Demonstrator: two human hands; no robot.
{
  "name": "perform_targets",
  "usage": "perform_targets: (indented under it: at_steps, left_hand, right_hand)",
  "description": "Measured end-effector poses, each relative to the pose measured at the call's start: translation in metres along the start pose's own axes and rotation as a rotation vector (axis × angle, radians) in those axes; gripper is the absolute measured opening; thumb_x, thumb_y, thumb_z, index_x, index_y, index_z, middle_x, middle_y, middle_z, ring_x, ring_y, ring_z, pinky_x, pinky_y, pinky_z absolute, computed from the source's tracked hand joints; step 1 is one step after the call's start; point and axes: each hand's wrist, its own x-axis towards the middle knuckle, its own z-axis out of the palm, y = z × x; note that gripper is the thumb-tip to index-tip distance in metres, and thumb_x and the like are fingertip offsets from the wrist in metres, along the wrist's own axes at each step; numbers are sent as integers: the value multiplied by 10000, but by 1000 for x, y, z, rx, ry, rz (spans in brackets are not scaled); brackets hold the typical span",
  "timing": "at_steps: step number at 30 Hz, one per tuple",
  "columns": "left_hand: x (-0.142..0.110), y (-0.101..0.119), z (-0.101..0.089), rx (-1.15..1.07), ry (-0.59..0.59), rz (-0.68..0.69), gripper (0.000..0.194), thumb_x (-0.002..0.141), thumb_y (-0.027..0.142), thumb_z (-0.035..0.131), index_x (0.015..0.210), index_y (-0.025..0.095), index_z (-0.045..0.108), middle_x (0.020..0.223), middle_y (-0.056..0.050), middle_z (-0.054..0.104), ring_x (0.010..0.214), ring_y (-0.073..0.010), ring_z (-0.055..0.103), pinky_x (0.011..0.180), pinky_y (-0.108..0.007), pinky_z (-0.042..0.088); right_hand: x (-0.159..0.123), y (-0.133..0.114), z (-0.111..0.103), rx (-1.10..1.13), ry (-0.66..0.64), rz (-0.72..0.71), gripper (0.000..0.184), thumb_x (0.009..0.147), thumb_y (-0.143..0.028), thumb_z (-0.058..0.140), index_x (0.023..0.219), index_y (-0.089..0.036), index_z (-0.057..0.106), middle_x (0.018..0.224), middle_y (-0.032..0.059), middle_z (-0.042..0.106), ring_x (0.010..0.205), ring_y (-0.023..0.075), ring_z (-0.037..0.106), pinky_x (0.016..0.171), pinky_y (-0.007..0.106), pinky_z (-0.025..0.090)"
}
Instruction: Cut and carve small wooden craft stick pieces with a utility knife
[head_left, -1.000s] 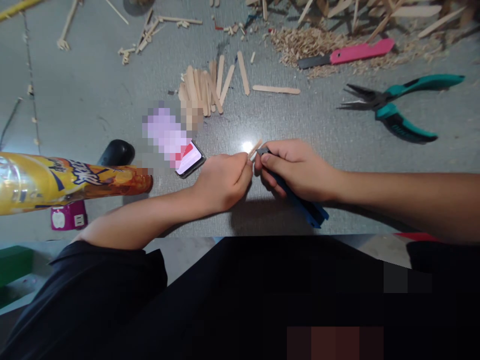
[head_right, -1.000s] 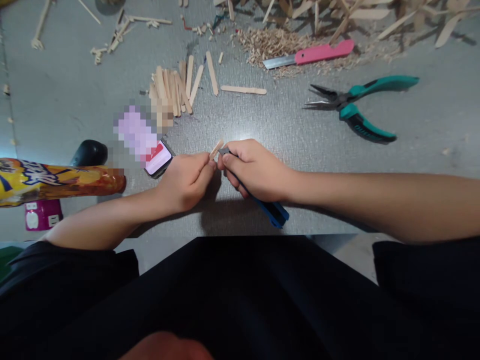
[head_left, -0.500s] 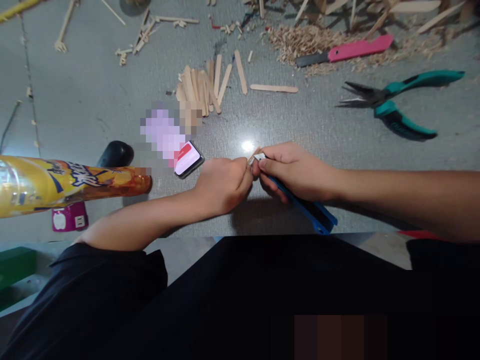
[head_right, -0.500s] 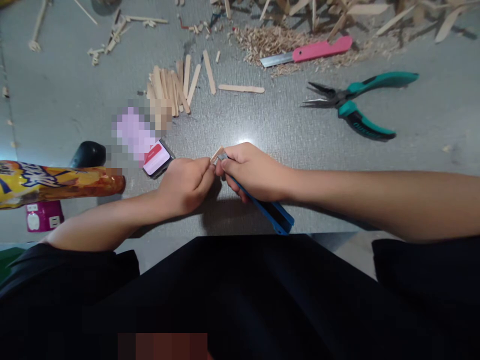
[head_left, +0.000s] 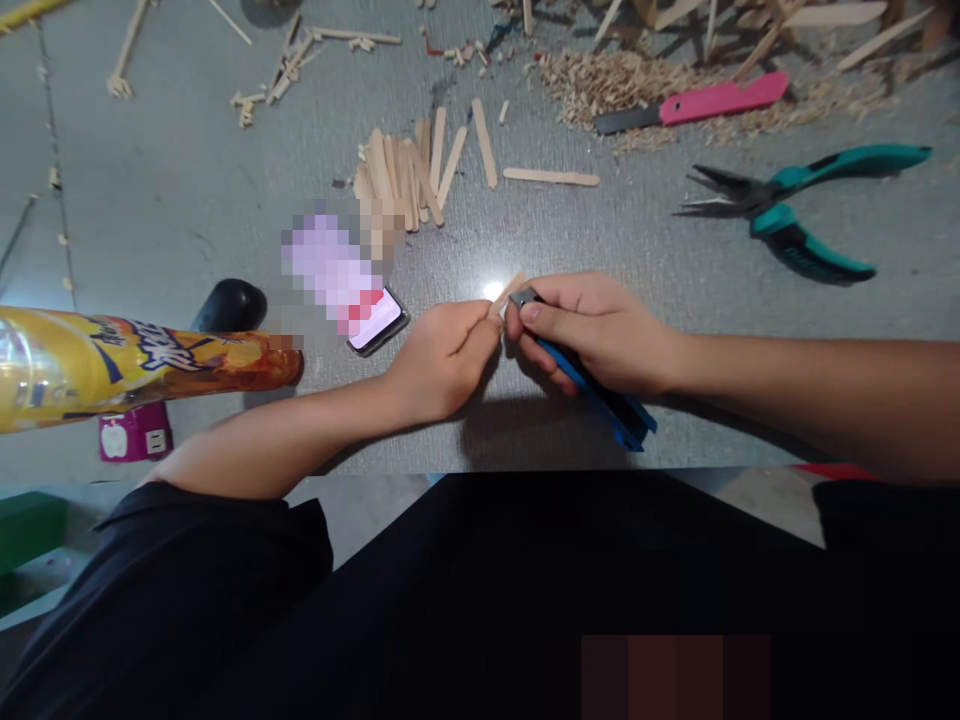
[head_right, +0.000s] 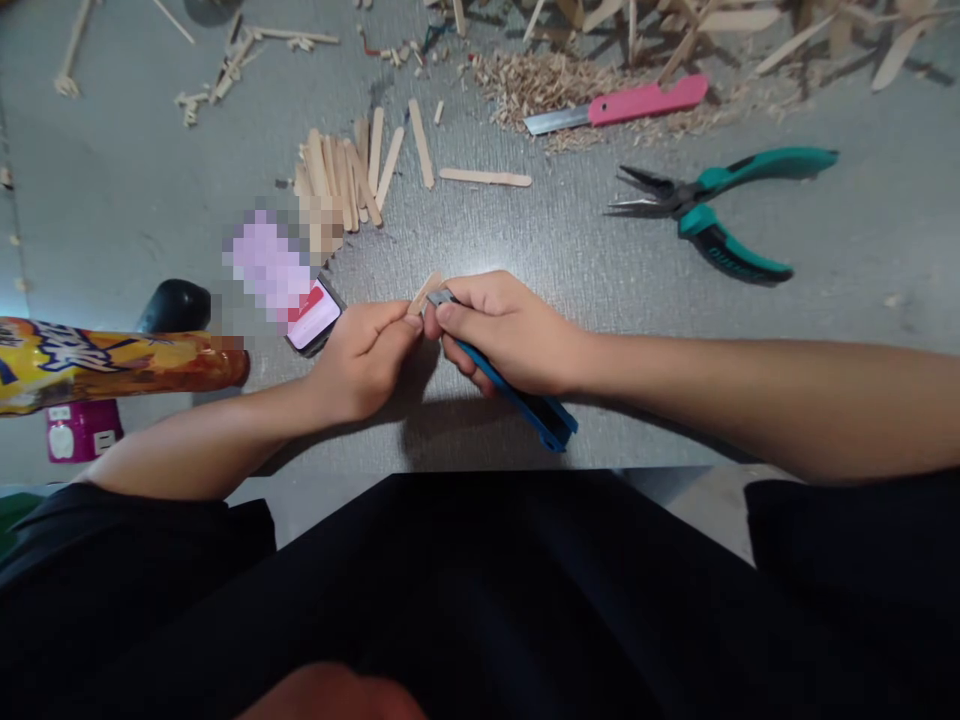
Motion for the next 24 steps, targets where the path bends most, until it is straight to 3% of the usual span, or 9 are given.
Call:
perform_targets:
  at_steps: [10,24]
  left_hand:
    - [4,-5,1,-158,2,54,453,1171,316,482,722,255,478,644,5,517,664,-166,531,614,-363,426]
    - [4,-13,3,-291,-15,16,504,1208,444,483,748,239,484,694,11,508,686,-141,493,610,-311,407]
  right_hand:
    - [6,3,-10,64,-105,-61,260,1197,-361,682,986,-210,662,651,-63,623,418,108,545,427,242,432]
    - [10,0,-14,144,-184,-28,182,1191,-304,633,1043,-202,655,644,-62,631,398,120,539,414,248,425]
